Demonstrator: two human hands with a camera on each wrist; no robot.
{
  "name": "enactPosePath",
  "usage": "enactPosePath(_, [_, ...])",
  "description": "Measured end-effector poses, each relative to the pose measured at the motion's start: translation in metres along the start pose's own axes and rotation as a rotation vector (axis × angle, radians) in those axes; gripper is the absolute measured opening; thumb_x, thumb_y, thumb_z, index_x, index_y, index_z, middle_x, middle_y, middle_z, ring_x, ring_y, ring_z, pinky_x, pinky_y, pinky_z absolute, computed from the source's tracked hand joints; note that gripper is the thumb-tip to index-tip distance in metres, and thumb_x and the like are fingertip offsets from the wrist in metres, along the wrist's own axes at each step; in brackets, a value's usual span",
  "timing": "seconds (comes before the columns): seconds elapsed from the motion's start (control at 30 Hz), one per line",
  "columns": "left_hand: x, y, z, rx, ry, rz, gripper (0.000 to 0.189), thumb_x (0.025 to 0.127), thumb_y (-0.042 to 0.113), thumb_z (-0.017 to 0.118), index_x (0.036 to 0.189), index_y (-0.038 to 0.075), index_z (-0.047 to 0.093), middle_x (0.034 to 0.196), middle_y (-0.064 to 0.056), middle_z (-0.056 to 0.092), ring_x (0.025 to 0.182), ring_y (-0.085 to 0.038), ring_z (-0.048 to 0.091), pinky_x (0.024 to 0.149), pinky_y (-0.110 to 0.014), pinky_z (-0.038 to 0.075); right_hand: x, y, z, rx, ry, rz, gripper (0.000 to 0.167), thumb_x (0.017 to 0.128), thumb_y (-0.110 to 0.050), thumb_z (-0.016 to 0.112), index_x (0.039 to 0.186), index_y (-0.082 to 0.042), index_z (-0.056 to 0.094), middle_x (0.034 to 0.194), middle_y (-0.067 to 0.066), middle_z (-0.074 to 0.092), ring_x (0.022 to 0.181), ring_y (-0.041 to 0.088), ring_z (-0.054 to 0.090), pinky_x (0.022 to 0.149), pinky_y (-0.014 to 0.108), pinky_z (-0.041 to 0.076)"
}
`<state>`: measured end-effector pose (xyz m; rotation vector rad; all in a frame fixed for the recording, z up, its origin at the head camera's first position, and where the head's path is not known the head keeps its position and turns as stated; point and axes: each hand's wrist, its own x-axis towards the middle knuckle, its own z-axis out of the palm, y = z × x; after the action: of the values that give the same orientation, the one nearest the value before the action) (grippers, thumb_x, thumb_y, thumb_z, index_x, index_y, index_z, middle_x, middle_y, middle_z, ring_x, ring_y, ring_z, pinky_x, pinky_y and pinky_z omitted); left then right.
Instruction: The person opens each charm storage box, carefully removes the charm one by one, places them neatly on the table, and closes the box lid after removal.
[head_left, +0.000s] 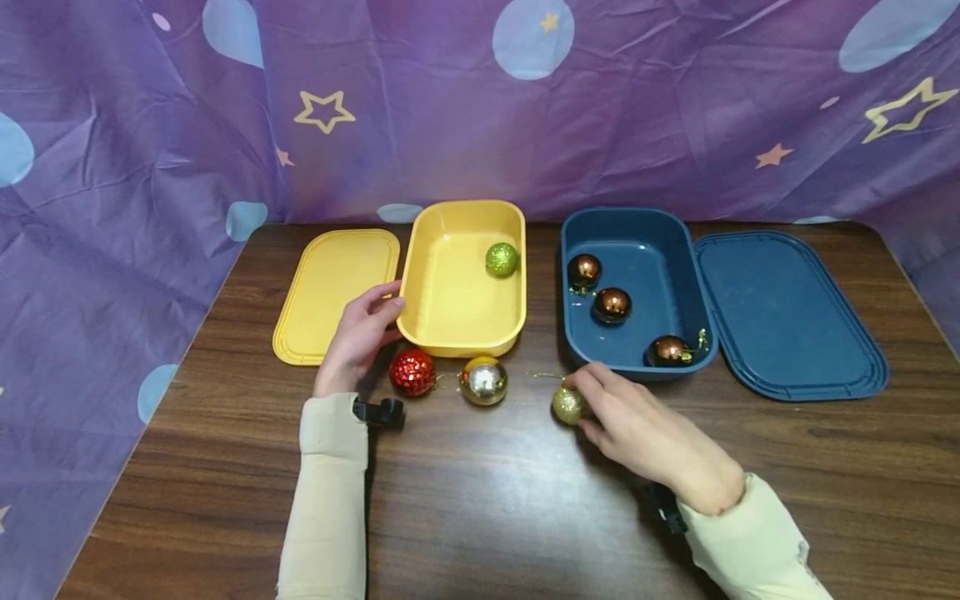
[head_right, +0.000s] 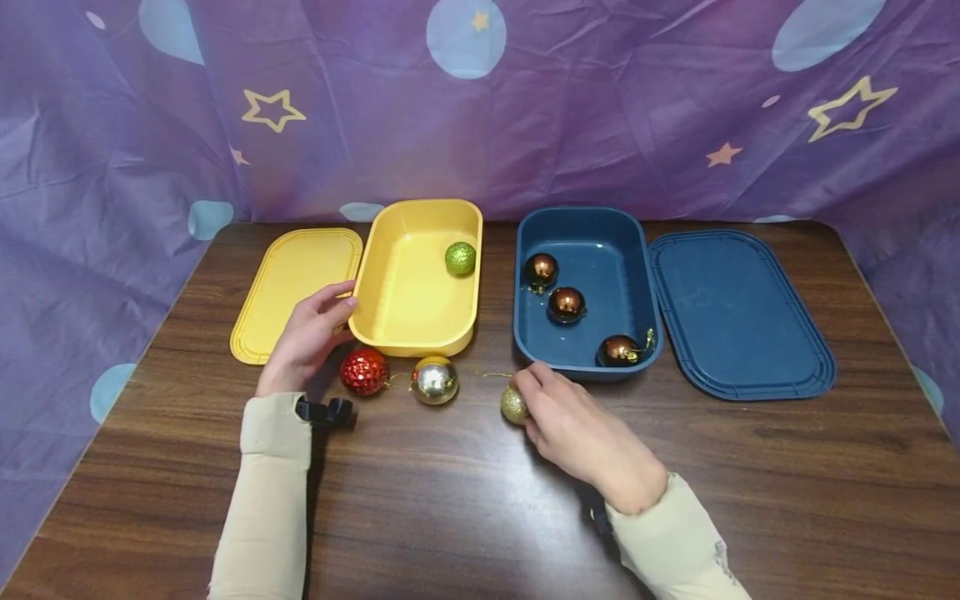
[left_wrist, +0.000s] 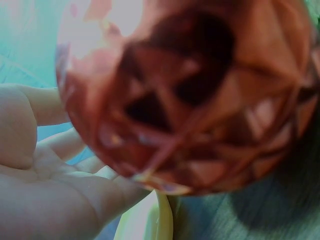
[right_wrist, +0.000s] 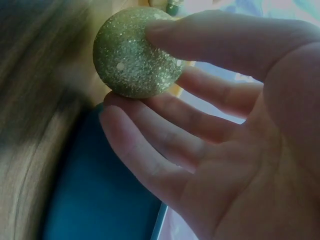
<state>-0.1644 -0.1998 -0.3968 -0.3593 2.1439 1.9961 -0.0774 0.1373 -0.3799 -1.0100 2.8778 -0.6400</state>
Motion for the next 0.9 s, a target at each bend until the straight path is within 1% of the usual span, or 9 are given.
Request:
enactPosePath(0.17, [0.0001,-0.0003,-0.0003,0.002,0.003,-0.002,0.045,0.101,0.013,0.046,0.145,0.006,0.041,0.138,-0.021,0.05,0.116,-0.024,0.054,0.089,-0.033,0.051,0.0001,0.0004,0.0003,-0.019,0.017,-0.021,0.04,0.074,0.004,0.072,0.111,-0.003,0.058,0.104,0.009,0.062,0.087,0.026,0.066,0.076,0.04,0.057])
enactPosePath(0.27, [0.0003,-0.0001,-0.0002,0.01,0.0,0.001,0.045,0.102,0.014,0.046,0.145,0.006,0.041,0.139,-0.021,0.05,0.116,-0.024,0.054,0.088,-0.032,0.052,0.0003,0.001,0.0007,-0.028,0.024,-0.031,0.039,0.073,0.004,0.072,0.109,-0.004,0.059,0.101,0.008,0.062,0.086,0.024,0.065,0.076,0.039,0.056])
enactPosePath(0.33, [0.0,0.0001,0.0,0.011,-0.002,0.003,0.045,0.102,0.014,0.046,0.145,0.006,0.041,0.139,-0.022,0.05,0.117,-0.025,0.054,0.09,-0.033,0.052,0.0003,0.0013,0.0009,-0.033,0.024,-0.032,0.038,0.073,0.004,0.072,0.108,-0.004,0.059,0.101,0.007,0.062,0.086,0.024,0.065,0.076,0.04,0.056])
enactPosePath(0.5, [-0.0005,0.0005,-0.0001,0.005,-0.006,0.001,0.044,0.102,0.013,0.045,0.145,0.006,0.041,0.138,-0.022,0.05,0.119,-0.027,0.053,0.097,-0.042,0.049,-0.0001,0.0014,0.0005,-0.037,0.02,-0.027,0.038,0.073,0.004,0.072,0.108,-0.004,0.059,0.1,0.008,0.062,0.087,0.025,0.065,0.078,0.041,0.056])
enactPosePath(0.63, [0.0003,-0.0003,-0.0002,0.01,-0.008,0.005,0.045,0.102,0.013,0.045,0.146,0.006,0.04,0.138,-0.022,0.05,0.116,-0.026,0.054,0.098,-0.043,0.049,-0.0004,0.0007,-0.0009,-0.035,0.005,-0.013,0.04,0.073,0.004,0.072,0.11,-0.004,0.059,0.103,0.009,0.063,0.089,0.026,0.065,0.078,0.042,0.056])
enactPosePath(0.77, [0.001,-0.0007,-0.0001,0.009,-0.005,0.005,0.044,0.102,0.013,0.045,0.145,0.006,0.041,0.137,-0.022,0.05,0.111,-0.022,0.056,0.095,-0.04,0.05,-0.0004,-0.0003,-0.0029,-0.049,-0.016,-0.003,0.044,0.073,0.002,0.073,0.115,-0.004,0.059,0.11,0.011,0.063,0.095,0.028,0.065,0.082,0.043,0.055])
enactPosePath(0.9, [0.0009,-0.0004,-0.0003,0.011,-0.002,0.006,0.045,0.102,0.014,0.046,0.145,0.006,0.041,0.135,-0.021,0.051,0.107,-0.018,0.056,0.093,-0.037,0.051,0.0002,-0.0009,-0.0043,-0.066,-0.018,-0.019,0.047,0.074,0.0,0.074,0.118,-0.004,0.059,0.116,0.011,0.062,0.101,0.029,0.064,0.086,0.044,0.054])
